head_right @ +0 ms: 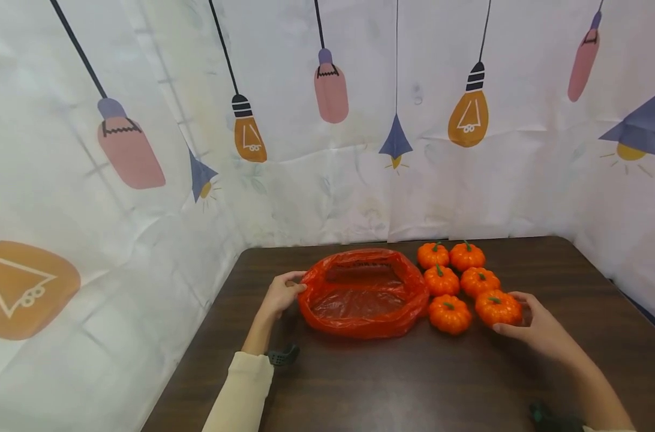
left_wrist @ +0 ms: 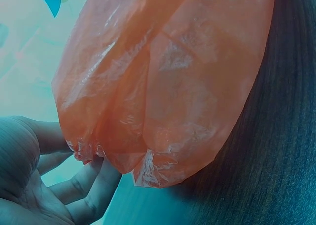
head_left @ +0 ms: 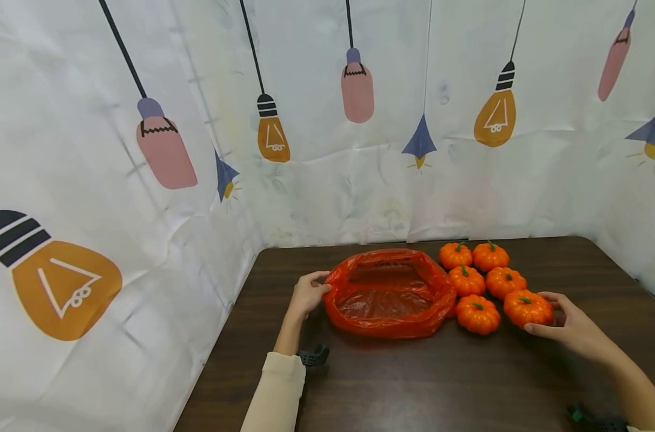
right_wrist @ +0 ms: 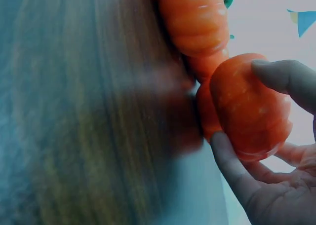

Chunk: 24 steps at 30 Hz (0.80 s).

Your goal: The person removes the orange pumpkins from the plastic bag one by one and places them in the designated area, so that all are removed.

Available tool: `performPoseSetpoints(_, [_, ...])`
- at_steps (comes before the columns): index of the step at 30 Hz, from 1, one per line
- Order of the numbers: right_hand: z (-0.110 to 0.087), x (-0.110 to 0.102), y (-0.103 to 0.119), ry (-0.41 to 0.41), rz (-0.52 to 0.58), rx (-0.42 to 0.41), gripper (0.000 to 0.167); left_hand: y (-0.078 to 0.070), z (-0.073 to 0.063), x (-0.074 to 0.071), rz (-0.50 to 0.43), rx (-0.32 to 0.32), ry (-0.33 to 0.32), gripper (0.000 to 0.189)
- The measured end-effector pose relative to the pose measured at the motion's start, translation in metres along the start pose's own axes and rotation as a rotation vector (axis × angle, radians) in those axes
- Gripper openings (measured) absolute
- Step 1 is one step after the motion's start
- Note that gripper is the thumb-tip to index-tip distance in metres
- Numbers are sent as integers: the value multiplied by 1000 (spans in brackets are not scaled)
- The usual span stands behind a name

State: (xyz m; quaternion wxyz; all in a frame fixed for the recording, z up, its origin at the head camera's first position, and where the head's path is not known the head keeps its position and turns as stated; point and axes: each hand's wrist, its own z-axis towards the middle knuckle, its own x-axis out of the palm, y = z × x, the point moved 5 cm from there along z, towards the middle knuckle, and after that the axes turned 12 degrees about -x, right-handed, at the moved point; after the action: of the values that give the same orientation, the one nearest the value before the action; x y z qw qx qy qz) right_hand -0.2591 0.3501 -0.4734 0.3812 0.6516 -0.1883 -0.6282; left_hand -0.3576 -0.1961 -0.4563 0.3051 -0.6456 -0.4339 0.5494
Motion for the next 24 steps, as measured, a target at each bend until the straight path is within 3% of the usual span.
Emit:
performPoseSetpoints(11, [-2,10,-10,19,1,15,88,6,1,-1,-2,-10,-6,33])
performPoseSetpoints(24, [0,14,-8,61,4,15,89,0,1,1,-13,2,7,34])
